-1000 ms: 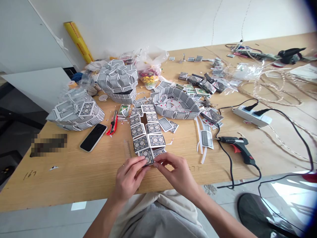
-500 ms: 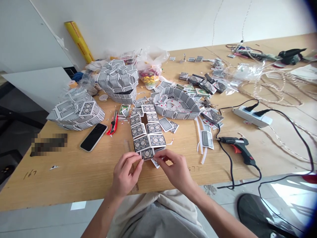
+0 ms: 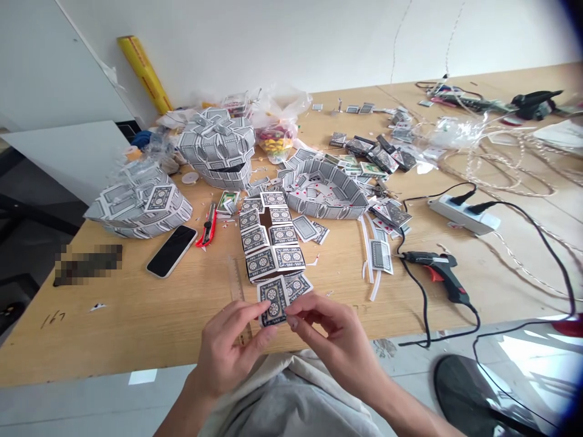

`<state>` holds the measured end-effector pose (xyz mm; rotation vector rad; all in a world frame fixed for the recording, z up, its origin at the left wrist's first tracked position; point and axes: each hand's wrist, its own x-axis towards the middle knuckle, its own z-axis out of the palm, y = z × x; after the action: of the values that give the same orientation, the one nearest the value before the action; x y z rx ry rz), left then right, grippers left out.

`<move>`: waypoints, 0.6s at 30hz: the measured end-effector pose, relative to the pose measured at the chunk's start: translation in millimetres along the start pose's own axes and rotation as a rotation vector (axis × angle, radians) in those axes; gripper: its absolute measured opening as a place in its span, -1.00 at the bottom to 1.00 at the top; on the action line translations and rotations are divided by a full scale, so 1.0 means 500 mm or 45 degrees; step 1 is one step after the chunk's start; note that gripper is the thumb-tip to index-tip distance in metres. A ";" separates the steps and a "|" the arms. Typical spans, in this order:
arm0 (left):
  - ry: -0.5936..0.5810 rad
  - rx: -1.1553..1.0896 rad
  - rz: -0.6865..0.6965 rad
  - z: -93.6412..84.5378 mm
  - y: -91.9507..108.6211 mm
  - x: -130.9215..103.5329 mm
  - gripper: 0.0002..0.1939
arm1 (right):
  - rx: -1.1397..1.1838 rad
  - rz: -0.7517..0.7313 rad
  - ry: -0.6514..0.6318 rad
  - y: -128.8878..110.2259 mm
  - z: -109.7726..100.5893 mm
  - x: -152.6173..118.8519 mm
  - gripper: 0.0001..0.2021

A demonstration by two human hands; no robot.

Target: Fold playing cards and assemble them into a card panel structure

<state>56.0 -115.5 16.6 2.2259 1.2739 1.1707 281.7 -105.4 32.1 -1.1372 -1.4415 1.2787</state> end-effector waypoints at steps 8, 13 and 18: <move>0.182 0.273 0.211 0.002 -0.084 0.044 -0.65 | -0.575 -0.652 -0.048 0.045 0.010 0.093 -0.77; 0.161 0.341 0.265 0.019 -0.125 0.059 -0.70 | -0.840 -0.763 -0.149 0.057 -0.006 0.133 -0.72; 0.168 0.404 0.285 0.029 -0.136 0.051 -0.72 | -0.867 -0.776 -0.138 0.073 -0.013 0.132 -0.75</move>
<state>36.0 -55.4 -21.7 2.6152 1.3715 1.2899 277.8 -37.4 -1.2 -0.9162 -2.1772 0.4265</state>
